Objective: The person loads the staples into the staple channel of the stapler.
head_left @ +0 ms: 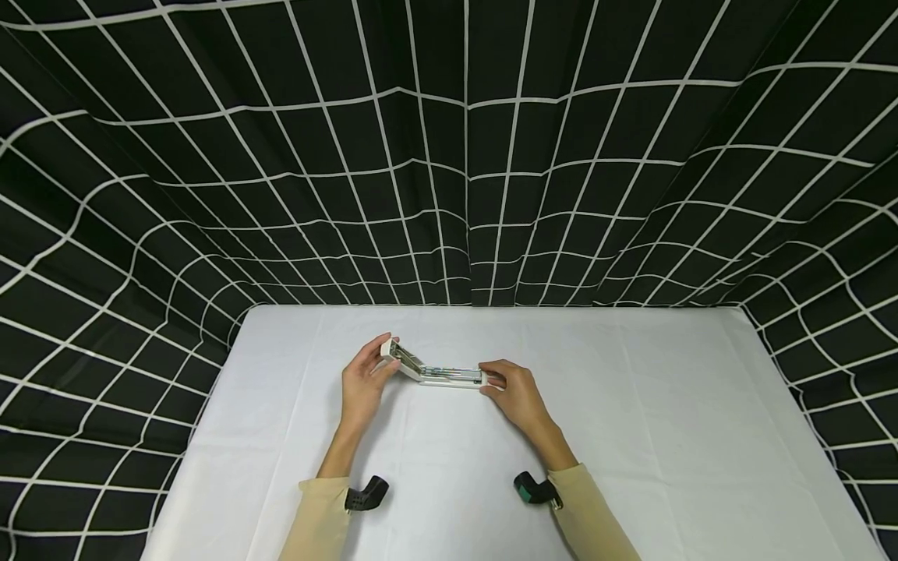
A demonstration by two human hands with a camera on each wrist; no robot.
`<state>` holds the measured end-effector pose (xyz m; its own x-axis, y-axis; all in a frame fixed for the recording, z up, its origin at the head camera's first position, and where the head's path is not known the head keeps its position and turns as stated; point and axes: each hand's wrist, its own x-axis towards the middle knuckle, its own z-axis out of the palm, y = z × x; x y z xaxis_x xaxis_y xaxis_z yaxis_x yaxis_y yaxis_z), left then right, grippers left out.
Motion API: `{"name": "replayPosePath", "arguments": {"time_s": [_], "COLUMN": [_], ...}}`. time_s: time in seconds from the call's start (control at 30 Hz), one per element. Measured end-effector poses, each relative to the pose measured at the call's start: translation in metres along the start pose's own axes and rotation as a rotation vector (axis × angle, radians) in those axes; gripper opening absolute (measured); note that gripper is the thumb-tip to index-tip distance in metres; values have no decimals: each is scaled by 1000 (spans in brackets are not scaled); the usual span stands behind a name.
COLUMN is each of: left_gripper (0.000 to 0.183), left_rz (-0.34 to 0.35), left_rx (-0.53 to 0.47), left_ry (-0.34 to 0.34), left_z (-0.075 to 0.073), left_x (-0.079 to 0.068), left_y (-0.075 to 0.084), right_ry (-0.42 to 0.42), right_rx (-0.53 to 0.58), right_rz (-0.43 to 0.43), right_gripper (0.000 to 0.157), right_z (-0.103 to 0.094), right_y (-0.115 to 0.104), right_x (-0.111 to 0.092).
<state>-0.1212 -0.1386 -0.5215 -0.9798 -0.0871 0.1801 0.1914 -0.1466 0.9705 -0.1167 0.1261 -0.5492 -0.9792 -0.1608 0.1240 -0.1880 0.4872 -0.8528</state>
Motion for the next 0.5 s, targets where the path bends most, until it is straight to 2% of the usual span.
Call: {"name": "replayPosePath", "arguments": {"time_s": [0.23, 0.5], "left_gripper": [53, 53], "left_rz": [33, 62], "left_rx": [0, 43], "left_ry": [-26, -67], "left_z": [8, 14], "left_x": [1, -2], "left_y": [-3, -3], "right_ry": [2, 10], "right_rx": [12, 14], "right_rz": [13, 23], "right_gripper": [38, 38], "right_z": [0, 0], "right_y": [0, 0], "right_x": [0, 1]}}
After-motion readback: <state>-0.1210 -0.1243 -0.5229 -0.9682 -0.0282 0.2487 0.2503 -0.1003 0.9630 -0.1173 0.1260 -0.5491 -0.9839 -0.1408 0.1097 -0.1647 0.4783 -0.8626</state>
